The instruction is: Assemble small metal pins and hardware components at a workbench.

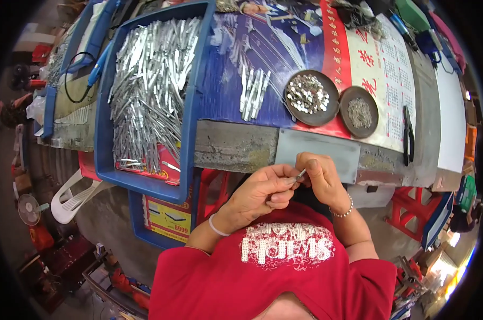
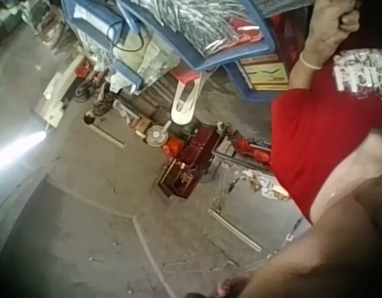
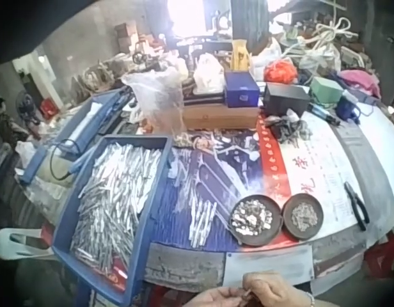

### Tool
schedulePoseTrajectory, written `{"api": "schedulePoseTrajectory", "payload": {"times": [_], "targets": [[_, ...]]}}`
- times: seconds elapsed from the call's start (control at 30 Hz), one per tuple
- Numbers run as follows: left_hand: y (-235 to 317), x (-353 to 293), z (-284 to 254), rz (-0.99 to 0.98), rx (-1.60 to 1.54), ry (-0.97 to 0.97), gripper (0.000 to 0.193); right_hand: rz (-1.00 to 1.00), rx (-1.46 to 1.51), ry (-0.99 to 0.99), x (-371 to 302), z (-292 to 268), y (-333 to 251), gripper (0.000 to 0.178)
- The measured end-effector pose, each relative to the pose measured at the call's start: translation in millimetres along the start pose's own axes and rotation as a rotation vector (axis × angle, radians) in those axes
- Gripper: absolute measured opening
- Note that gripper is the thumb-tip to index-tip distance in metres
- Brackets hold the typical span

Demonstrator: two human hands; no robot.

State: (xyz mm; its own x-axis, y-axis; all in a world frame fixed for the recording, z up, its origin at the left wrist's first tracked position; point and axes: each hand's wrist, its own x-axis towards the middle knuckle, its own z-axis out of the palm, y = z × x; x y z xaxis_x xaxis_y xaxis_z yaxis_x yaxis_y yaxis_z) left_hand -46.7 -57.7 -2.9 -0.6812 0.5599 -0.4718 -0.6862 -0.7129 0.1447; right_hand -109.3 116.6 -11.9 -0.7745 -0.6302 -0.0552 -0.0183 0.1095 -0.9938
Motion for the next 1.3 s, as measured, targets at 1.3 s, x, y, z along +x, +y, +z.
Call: {"api": "schedulePoseTrajectory", "payload": {"times": [1.3], "targets": [[154,-224,-108,0.928,1.562,1.176,0.014,-0.061,-0.52,-0.359,-4,73,-41,0.013]]}}
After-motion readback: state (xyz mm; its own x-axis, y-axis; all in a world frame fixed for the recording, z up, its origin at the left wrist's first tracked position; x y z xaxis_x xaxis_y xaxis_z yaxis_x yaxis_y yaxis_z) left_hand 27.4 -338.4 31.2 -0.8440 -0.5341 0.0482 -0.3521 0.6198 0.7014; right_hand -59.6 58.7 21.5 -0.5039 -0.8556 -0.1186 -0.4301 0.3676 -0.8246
